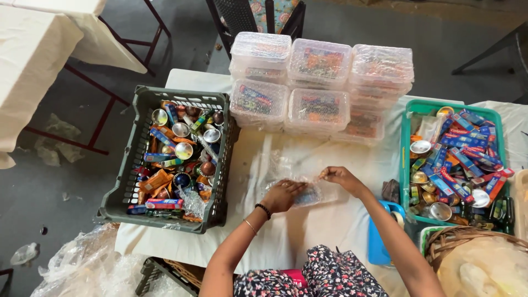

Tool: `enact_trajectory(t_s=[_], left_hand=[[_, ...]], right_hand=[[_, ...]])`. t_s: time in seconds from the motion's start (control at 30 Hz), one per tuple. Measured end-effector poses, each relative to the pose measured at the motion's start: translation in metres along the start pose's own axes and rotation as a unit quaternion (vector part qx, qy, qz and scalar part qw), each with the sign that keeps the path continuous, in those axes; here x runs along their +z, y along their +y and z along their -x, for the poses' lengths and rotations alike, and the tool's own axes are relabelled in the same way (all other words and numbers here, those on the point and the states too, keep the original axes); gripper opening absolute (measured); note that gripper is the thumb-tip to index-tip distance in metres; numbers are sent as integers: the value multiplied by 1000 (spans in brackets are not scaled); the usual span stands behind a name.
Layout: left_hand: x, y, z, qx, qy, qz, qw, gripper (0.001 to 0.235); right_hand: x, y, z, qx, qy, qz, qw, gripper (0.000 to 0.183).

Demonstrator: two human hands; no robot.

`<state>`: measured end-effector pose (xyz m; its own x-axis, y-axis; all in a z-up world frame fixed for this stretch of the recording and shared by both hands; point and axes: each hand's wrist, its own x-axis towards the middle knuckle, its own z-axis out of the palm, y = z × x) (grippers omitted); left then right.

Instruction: The person wraps a plastic container filled with small items in bubble wrap and secures it with tape. They then pick up various small packaged goods and metal tins from a green crate, wiping some of them with a cloth before placing them into a green tray.

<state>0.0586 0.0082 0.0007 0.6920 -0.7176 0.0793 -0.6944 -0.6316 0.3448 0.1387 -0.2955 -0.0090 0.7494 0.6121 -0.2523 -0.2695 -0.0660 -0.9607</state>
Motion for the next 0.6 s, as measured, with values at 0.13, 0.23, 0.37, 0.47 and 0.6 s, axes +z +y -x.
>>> enact_trajectory(t_s=[0.13, 0.23, 0.37, 0.47, 0.6], left_hand=[[-2, 2, 1, -41, -71, -11, 997, 54], [16, -4, 5, -32, -88, -68, 993, 23], [45, -15, 20, -59, -77, -86, 992, 20], [22, -11, 39, -72, -8, -14, 997, 25], [3, 2, 60, -56, 243, 3, 968, 44]], right_hand=[[-7, 37, 12, 33, 2, 23, 999, 14], [-6, 67, 13, 18, -48, 2, 999, 15], [17, 45, 22, 10, -64, 75, 995, 25], [33, 18, 31, -16, -52, 151, 987, 30], [45, -6, 41, -47, -59, 220, 973, 34]])
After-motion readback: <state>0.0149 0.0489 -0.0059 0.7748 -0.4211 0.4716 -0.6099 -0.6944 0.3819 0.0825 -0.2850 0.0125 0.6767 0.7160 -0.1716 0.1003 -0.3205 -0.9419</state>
